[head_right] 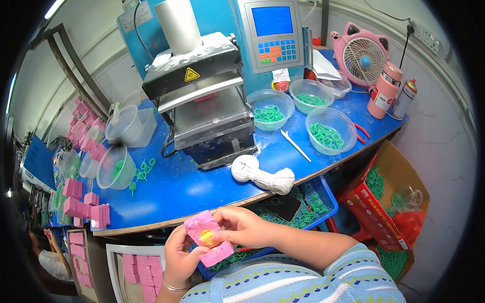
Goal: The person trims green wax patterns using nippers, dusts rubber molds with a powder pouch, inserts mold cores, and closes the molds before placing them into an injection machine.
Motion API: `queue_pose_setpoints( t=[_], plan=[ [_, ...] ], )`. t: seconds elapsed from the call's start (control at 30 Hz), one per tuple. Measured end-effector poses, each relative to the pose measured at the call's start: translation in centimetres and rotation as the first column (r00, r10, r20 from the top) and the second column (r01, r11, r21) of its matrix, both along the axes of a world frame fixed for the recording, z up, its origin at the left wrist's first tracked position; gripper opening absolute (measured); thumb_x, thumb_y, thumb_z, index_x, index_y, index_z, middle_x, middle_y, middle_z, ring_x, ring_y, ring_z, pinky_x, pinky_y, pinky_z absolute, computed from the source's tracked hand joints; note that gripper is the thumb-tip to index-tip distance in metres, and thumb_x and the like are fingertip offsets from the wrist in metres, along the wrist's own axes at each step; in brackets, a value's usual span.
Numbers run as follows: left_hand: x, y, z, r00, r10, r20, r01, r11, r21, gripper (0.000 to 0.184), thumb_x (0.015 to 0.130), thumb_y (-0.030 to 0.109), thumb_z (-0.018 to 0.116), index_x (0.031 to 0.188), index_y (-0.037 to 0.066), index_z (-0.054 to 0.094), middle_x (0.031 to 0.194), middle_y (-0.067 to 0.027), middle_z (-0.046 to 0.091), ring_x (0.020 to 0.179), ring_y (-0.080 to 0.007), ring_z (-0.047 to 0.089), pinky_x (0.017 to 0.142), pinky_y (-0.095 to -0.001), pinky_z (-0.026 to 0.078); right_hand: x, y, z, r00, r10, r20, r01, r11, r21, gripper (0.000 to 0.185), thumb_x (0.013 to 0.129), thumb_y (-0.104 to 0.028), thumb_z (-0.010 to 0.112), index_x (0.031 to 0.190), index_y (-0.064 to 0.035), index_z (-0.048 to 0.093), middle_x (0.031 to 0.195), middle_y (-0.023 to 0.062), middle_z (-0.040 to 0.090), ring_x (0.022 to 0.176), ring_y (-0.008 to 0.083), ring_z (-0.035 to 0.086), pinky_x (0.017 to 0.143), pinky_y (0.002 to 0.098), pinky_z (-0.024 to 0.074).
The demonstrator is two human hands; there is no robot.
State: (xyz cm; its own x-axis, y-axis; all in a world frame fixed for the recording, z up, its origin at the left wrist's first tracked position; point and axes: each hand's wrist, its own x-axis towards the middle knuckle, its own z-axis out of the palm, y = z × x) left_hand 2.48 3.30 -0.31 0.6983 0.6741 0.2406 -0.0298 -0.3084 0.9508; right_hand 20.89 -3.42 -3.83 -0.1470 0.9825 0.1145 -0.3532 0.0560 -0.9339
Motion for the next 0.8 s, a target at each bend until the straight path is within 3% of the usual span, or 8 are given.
queue_pose_setpoints(
  t=[0.03, 0.1, 0.17, 0.33, 0.5, 0.63, 0.7, 0.8],
  plan=[
    [-0.1, -0.2, 0.2, 1.0, 0.001, 0.0, -0.001, 1.0, 0.0, 0.036, 0.076, 0.011, 0.07, 0.105, -0.005, 0.056, 0.091, -0.0087, 0.055, 0.076, -0.0149, 0.058, 0.07, -0.0261, 0.049, -0.1, -0.1, 0.4, 0.998, -0.004, -0.058, 0.004, 1.0, -0.007, 0.023, 0.081, -0.011, 0.067, 0.098, -0.0028, 0.052, 0.098, 0.0044, 0.051, 0.086, 0.0103, 0.053, 0.074, 0.0261, 0.0481],
    [-0.1, -0.4, 0.4, 0.988, -0.035, 0.151, 0.077, 0.957, -0.281, 0.031, 0.081, 0.006, 0.064, 0.108, -0.006, 0.054, 0.098, -0.0094, 0.05, 0.084, -0.0162, 0.058, 0.074, -0.0272, 0.05, 0.1, -0.1, 0.6, 0.993, -0.008, -0.116, 0.007, 1.0, -0.014, 0.022, 0.082, -0.01, 0.066, 0.098, -0.0028, 0.052, 0.099, 0.0043, 0.051, 0.088, 0.01, 0.053, 0.075, 0.0257, 0.0481],
    [-0.1, -0.5, 0.3, 0.984, -0.048, 0.169, 0.096, 0.953, -0.289, 0.029, 0.082, 0.001, 0.061, 0.109, -0.006, 0.053, 0.101, -0.0094, 0.049, 0.088, -0.0166, 0.057, 0.076, -0.0277, 0.05, 0.5, -0.2, 0.5, 0.994, -0.038, 0.102, 0.027, 0.994, 0.105, 0.023, 0.081, -0.009, 0.067, 0.097, -0.0028, 0.052, 0.101, 0.0046, 0.052, 0.09, 0.0105, 0.053, 0.076, 0.0259, 0.0483],
    [-0.1, -0.8, 0.1, 0.989, -0.076, 0.127, 0.101, 0.972, -0.21, 0.029, 0.08, -0.009, 0.056, 0.109, -0.005, 0.052, 0.102, -0.0083, 0.047, 0.097, -0.0163, 0.054, 0.081, -0.0282, 0.049, 0.5, -0.4, 0.4, 0.992, -0.044, 0.116, 0.021, 0.981, 0.192, 0.025, 0.077, -0.007, 0.07, 0.094, -0.0032, 0.053, 0.101, 0.0051, 0.051, 0.093, 0.0117, 0.052, 0.076, 0.0255, 0.0484],
    [-0.1, -0.6, -0.3, 0.969, -0.119, 0.217, 0.192, 0.917, -0.35, 0.029, 0.08, -0.012, 0.055, 0.108, -0.004, 0.052, 0.101, -0.0071, 0.046, 0.097, -0.0158, 0.054, 0.084, -0.0281, 0.047, 0.4, -0.3, 0.0, 0.996, -0.024, 0.082, 0.004, 0.97, 0.242, 0.033, 0.072, 0.002, 0.072, 0.097, -0.0016, 0.052, 0.102, 0.0074, 0.05, 0.092, 0.0138, 0.055, 0.078, 0.0278, 0.0499],
    [-0.1, -0.9, 0.0, 0.978, -0.099, 0.185, 0.16, 0.921, -0.355, 0.033, 0.08, -0.008, 0.059, 0.112, -0.004, 0.052, 0.099, -0.0066, 0.046, 0.095, -0.0147, 0.054, 0.083, -0.0262, 0.047, 0.0, -0.6, 0.1, 0.979, -0.09, 0.182, 0.064, 0.988, 0.144, 0.027, 0.075, -0.012, 0.073, 0.089, -0.0037, 0.052, 0.096, 0.0049, 0.048, 0.084, 0.0106, 0.051, 0.07, 0.0244, 0.0475],
    [-0.6, -0.8, 0.0, 0.996, -0.087, -0.034, 0.079, 0.982, -0.173, 0.039, 0.078, -0.001, 0.066, 0.114, -0.005, 0.052, 0.097, -0.0071, 0.049, 0.091, -0.0141, 0.055, 0.081, -0.0254, 0.048, -0.2, -0.8, 0.5, 0.968, -0.113, 0.225, 0.087, 0.988, 0.124, 0.027, 0.075, -0.013, 0.073, 0.088, -0.0036, 0.052, 0.093, 0.0043, 0.048, 0.08, 0.0101, 0.051, 0.068, 0.0245, 0.0473],
    [-0.3, -1.1, 0.7, 0.992, -0.089, -0.089, 0.083, 0.994, -0.067, 0.046, 0.074, 0.004, 0.071, 0.115, -0.005, 0.053, 0.094, -0.0083, 0.051, 0.085, -0.0146, 0.058, 0.074, -0.0257, 0.05, -0.2, -0.9, 0.7, 0.963, -0.156, 0.22, 0.129, 0.983, 0.131, 0.026, 0.078, -0.017, 0.072, 0.088, -0.0034, 0.051, 0.086, 0.0034, 0.048, 0.074, 0.009, 0.05, 0.067, 0.0239, 0.0461]
  ],
)
